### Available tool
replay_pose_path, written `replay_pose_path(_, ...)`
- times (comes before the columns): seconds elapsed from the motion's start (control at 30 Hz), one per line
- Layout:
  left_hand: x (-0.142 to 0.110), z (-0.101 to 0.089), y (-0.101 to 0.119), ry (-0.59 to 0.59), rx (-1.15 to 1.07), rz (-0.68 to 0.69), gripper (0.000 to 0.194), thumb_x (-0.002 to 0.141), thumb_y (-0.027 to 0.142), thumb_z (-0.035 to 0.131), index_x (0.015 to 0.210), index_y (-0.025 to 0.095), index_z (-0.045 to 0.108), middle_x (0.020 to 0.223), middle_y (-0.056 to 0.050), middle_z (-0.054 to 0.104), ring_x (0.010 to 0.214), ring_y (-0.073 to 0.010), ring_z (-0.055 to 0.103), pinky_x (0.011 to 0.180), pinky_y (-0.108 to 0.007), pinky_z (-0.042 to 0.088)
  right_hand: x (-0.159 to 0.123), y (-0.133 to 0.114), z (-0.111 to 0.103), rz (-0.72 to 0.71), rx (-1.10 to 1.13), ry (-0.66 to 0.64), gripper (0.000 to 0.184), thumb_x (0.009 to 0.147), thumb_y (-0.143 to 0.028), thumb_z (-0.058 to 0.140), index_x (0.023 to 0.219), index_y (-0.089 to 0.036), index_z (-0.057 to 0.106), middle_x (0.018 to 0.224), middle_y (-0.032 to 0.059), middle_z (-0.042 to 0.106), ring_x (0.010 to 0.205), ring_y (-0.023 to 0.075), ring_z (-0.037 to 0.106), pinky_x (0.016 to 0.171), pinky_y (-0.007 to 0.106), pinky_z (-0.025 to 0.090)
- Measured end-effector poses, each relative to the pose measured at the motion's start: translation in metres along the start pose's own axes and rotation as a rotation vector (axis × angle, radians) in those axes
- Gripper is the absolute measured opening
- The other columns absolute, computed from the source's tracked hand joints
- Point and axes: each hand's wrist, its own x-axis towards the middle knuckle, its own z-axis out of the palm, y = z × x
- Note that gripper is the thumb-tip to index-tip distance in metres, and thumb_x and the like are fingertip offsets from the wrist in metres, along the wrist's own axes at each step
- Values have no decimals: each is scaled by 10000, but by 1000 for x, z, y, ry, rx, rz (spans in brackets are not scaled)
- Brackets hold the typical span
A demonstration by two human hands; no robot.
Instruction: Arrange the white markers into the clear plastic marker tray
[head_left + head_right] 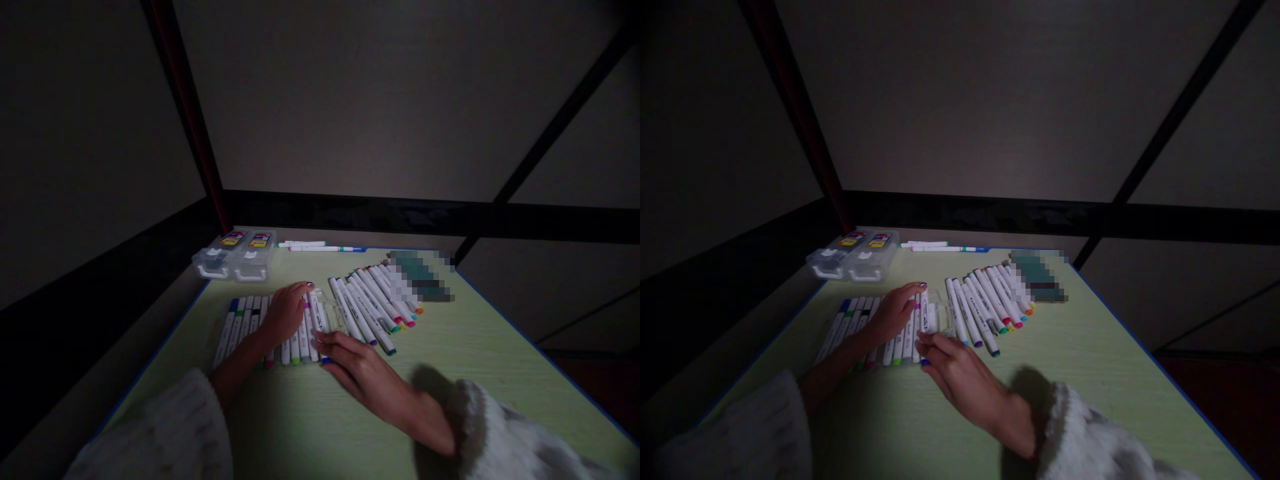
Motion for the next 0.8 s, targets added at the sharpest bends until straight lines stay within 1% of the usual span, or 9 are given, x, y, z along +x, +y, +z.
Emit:
replay_pose_path(0.23,-1,3,-4,35,-5,17,412,732,30,364,1091,144,533,1185,-76,552,1126,-175,472,985,-379,342,0,0,0,-9,21,22,263,847,-157,466,1085,-127,576,1101,93,573,1044,177,530,929,308,444)
replay_pose_path(0.53,1,4,-5,56,-25,8,413,722,24,365,1068,153,550,1149,-66,578,1093,-160,498,971,-354,363,0,2,1,-45,-33,1,283,863,-170,435,1114,-123,555,1112,103,565,1053,185,520,922,326,447)
replay_pose_path(0.67,1,3,-4,61,-35,-1,411,720,22,367,1062,155,553,1144,-63,582,1090,-161,501,974,-350,362,0,1,1,-50,-41,-5,296,866,-167,423,1136,-136,542,1140,97,554,1070,184,510,931,325,440)
replay_pose_path(0.8,0,2,-3,55,-30,3,406,720,26,373,1061,153,554,1147,-65,579,1093,-162,498,978,-350,358,0,1,1,-47,-43,-17,298,864,-169,427,1137,-117,534,1194,103,531,1091,185,499,946,325,427)
